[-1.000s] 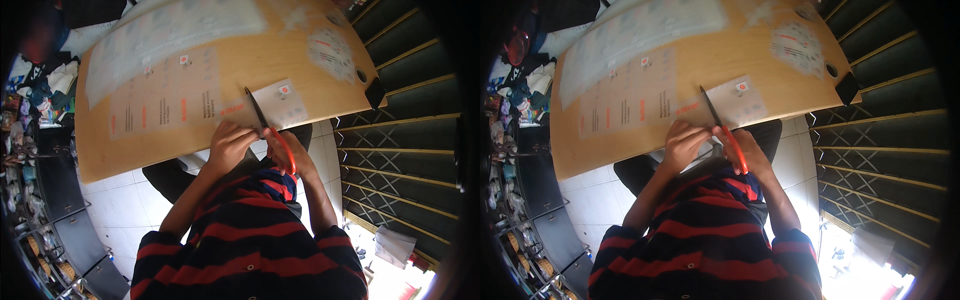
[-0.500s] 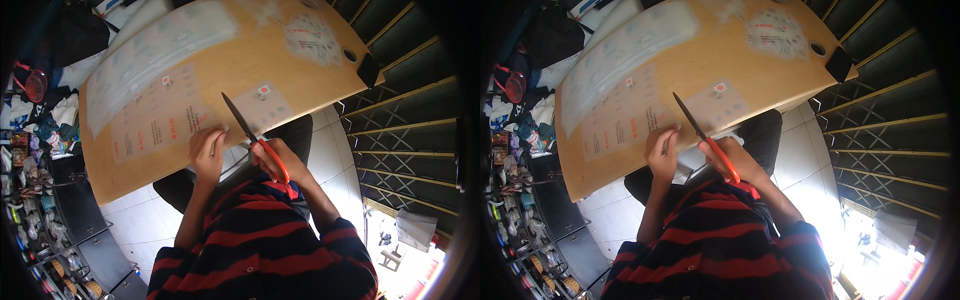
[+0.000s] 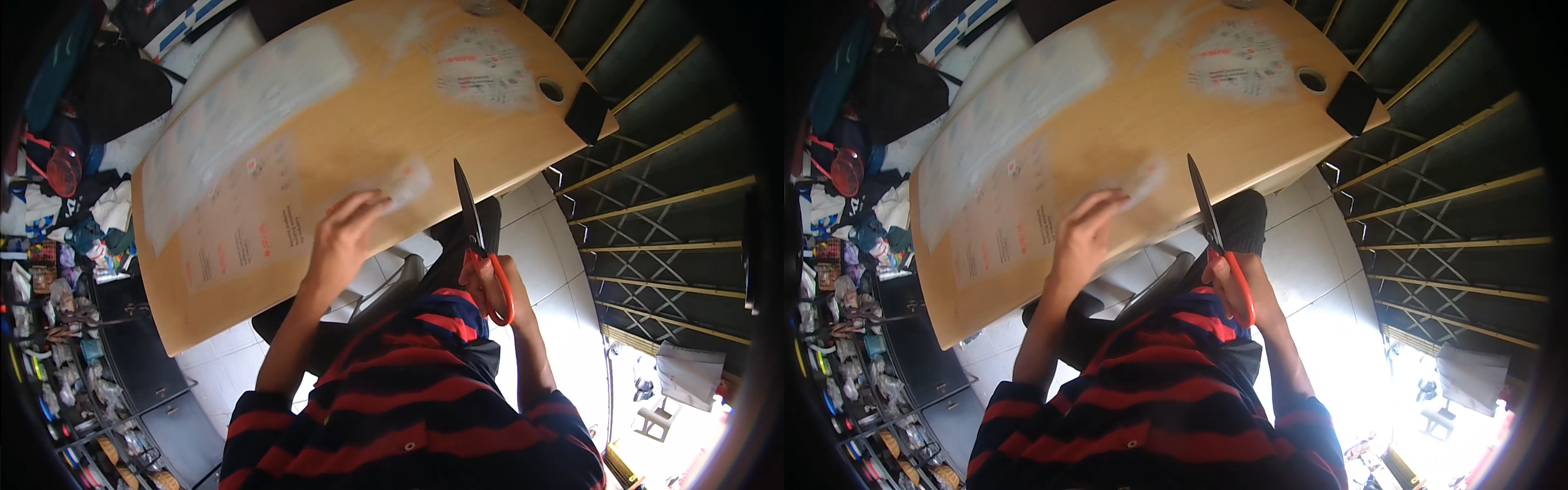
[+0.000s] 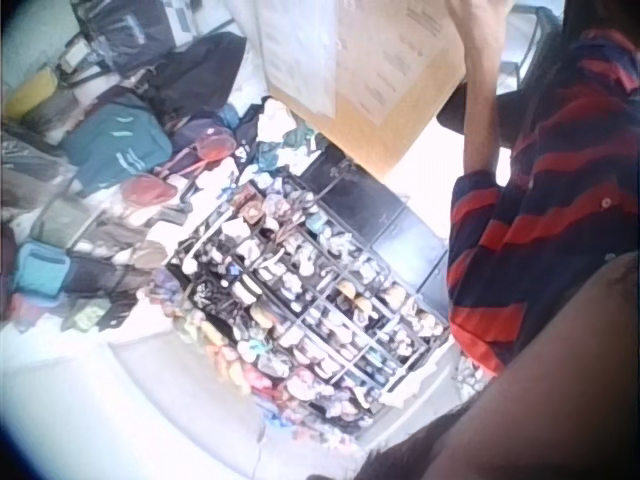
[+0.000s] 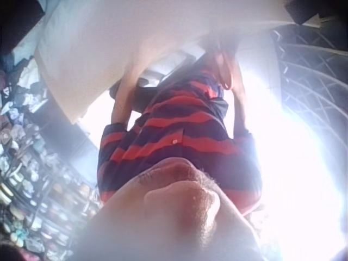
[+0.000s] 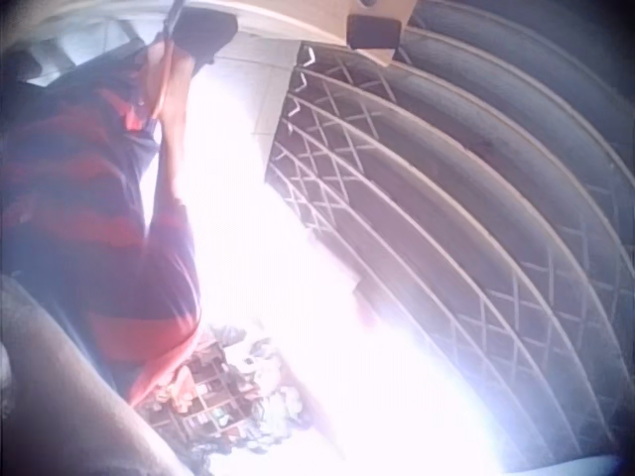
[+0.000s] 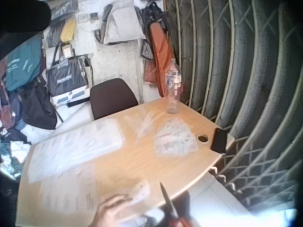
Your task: The person uses red-handled scissors to cut a large sheet of translucent paper with printed text and logos into smaller rectangular pieces. They hold the paper steady with their left hand while cutting with their right hand, repeatedly trimming the edges and separating sections on a wooden table.
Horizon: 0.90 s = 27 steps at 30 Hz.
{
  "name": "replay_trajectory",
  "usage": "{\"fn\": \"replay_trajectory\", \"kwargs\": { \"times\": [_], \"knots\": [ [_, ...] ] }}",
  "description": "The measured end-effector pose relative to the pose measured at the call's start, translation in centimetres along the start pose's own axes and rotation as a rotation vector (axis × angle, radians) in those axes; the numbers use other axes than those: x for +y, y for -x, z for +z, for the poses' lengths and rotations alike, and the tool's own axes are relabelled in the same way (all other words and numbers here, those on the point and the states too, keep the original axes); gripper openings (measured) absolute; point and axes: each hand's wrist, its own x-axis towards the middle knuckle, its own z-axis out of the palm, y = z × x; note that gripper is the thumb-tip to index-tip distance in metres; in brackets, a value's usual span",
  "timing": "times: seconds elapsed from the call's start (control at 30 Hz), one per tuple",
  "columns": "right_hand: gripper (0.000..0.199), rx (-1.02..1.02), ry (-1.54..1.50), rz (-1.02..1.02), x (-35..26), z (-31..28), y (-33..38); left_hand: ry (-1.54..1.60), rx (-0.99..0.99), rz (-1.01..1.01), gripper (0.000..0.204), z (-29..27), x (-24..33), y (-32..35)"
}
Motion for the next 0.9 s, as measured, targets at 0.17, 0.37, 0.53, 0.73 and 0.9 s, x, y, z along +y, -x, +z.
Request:
{"fn": "replay_trajectory", "kwargs": {
  "times": [0.17, 0.37, 0.53, 0.73, 0.9],
  "knots": [
    [0.080, 0.052, -0.094, 0.095, 0.8, -1.8, 1.3, -0.037, 0.242, 0.083, 0.039, -0.1, 0.4, -9.3],
    [0.095, 0.137, -0.118, 0.017, 0.7, -2.5, 2.4, -0.087, 0.311, 0.416, 0.054, 8.1, 1.0, -21.2],
    [0.092, 0.167, -0.154, 0.050, 1.1, -3.5, 3.7, -0.292, -0.064, 0.378, 0.042, 14.3, -2.3, -22.7],
    [0.077, 0.239, -0.163, 0.092, 3.1, -5.7, 4.6, 0.327, -0.072, 0.189, 0.030, 7.9, 4.3, -13.5],
    [0.088, 0.078, -0.167, 0.106, 3.4, -3.9, 2.0, 1.307, -0.978, 0.342, 0.050, -1.9, 12.0, 1.9]
  ]
}}
